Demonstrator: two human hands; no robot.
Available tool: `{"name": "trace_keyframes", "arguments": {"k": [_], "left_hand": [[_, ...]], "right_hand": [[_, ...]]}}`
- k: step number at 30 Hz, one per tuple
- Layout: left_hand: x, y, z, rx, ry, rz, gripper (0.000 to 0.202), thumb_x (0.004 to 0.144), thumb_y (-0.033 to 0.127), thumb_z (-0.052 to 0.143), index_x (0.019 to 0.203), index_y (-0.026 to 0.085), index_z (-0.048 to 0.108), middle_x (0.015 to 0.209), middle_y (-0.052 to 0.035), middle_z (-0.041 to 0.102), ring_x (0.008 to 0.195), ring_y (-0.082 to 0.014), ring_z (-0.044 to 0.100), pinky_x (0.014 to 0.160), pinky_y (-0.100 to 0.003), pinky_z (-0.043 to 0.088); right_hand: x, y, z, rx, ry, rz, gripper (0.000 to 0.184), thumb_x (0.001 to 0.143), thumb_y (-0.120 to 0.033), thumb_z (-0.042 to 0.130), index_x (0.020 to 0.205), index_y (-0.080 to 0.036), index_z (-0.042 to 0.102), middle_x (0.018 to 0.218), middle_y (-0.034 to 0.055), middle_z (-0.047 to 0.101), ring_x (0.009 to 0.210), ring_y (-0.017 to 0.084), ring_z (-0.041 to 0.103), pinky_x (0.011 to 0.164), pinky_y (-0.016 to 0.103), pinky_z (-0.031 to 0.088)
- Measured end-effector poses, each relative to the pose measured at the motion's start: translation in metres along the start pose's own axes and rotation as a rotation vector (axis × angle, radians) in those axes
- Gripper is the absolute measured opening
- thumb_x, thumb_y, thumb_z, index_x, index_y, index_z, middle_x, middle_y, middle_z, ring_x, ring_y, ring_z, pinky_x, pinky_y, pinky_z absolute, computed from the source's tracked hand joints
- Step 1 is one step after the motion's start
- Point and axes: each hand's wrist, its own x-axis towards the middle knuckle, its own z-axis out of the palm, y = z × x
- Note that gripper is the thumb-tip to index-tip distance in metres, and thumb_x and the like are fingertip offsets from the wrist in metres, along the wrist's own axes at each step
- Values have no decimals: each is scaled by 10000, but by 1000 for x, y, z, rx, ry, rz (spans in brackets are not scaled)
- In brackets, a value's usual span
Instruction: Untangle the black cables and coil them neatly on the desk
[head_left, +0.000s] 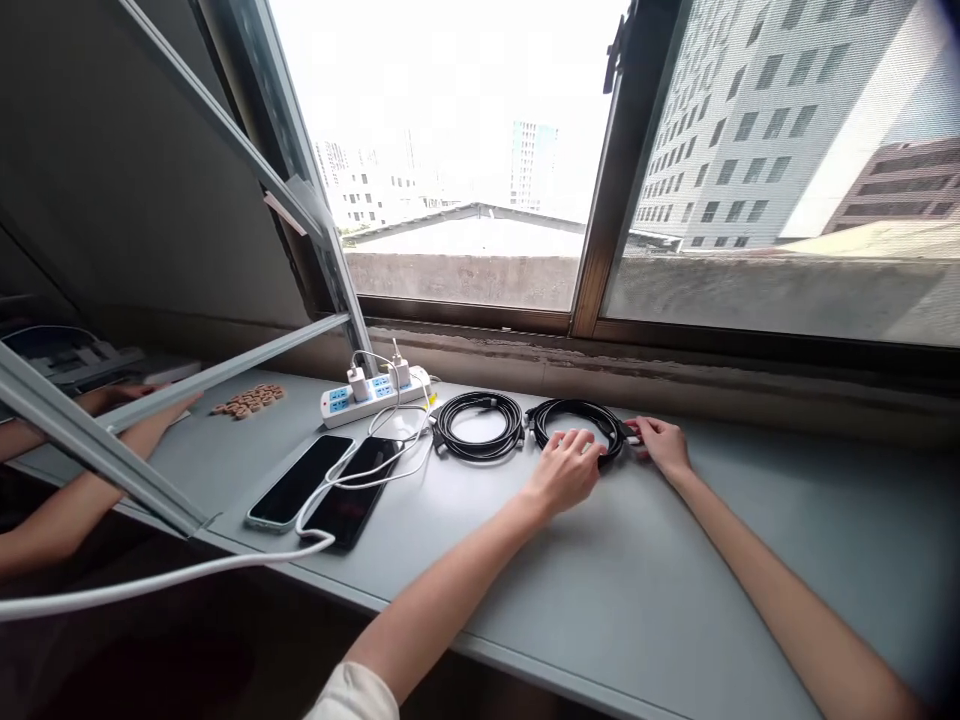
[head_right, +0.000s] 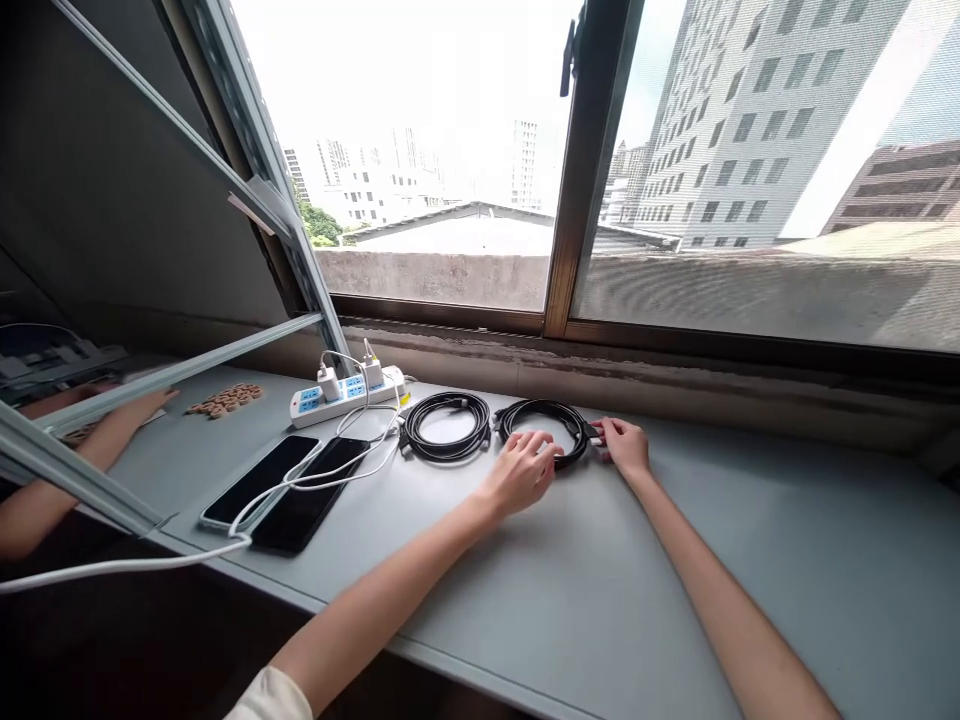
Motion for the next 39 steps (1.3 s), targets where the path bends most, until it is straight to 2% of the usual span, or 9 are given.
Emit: {"name": "trace_keyframes", "arguments": {"k": [3,6,9,12,16,22,28,34,39], "left_hand": [[5,-13,-10,6,26,-120,228,877,157,384,1029,219,541,1074,-34,558,1029,-166,482,930,-320,342],[7,-36,-16,13,55,-324,242,862,114,376,1020,201,537,1062,-64,548,1026,-191,481,911,-343,347],[3,-59,-16,10,51,-551,172,868,198,414,989,165,532,1047,-105,540,1026,-233,481,875,-369,368],[-5,-72,-11,-12,0,-675,207,860,309,467,976,148,526,1059,-126,553,1037,-252,489,868,-368,377],[-9,-75,-6,-48,-66,-697,237,866,343,468,995,153,523,1088,-118,576,1051,-239,499,868,-335,377],[-6,-75,-8,-91,-100,-714,244,894,285,412,1061,130,500,1029,-131,628,1028,-236,545,871,-323,364],[-3,-73,-12,-144,-82,-734,261,910,223,352,1129,128,456,894,-110,669,899,-208,621,850,-310,373],[-3,-69,-14,-179,-96,-781,273,827,247,475,1083,152,482,915,-124,650,908,-247,613,750,-309,428],[-3,-66,-13,-184,-104,-793,327,752,158,499,1076,135,472,1116,-162,562,1027,-255,552,785,-316,439]], "right_hand": [[-4,-3,-2,88,64,21,264,923,-351,515,877,-108,609,711,-5,588,581,93,569,521,218,490],[-12,-8,-5,127,182,11,283,912,-372,524,848,-112,616,661,-17,568,546,88,550,482,203,465],[-21,-12,-9,146,292,-12,285,897,-369,534,819,-114,633,599,-26,540,505,86,521,430,185,420],[-28,-13,-11,168,357,-19,276,885,-353,535,808,-111,643,561,-33,520,451,76,472,398,179,385],[-36,-9,-13,215,383,20,270,888,-359,540,804,-117,626,537,-53,497,408,64,427,400,181,372],[-50,-5,-14,328,379,82,281,886,-377,543,791,-120,609,524,-61,451,451,70,458,403,171,352],[-55,-8,-16,392,375,95,257,763,-371,554,732,-131,640,462,-54,424,430,90,433,368,185,305],[-54,-8,-16,386,297,83,285,664,-411,540,699,-146,639,435,-53,389,395,99,382,348,208,267],[-55,-8,-16,383,243,80,266,669,-402,544,708,-153,627,442,-55,372,395,99,375,356,214,256]]}}
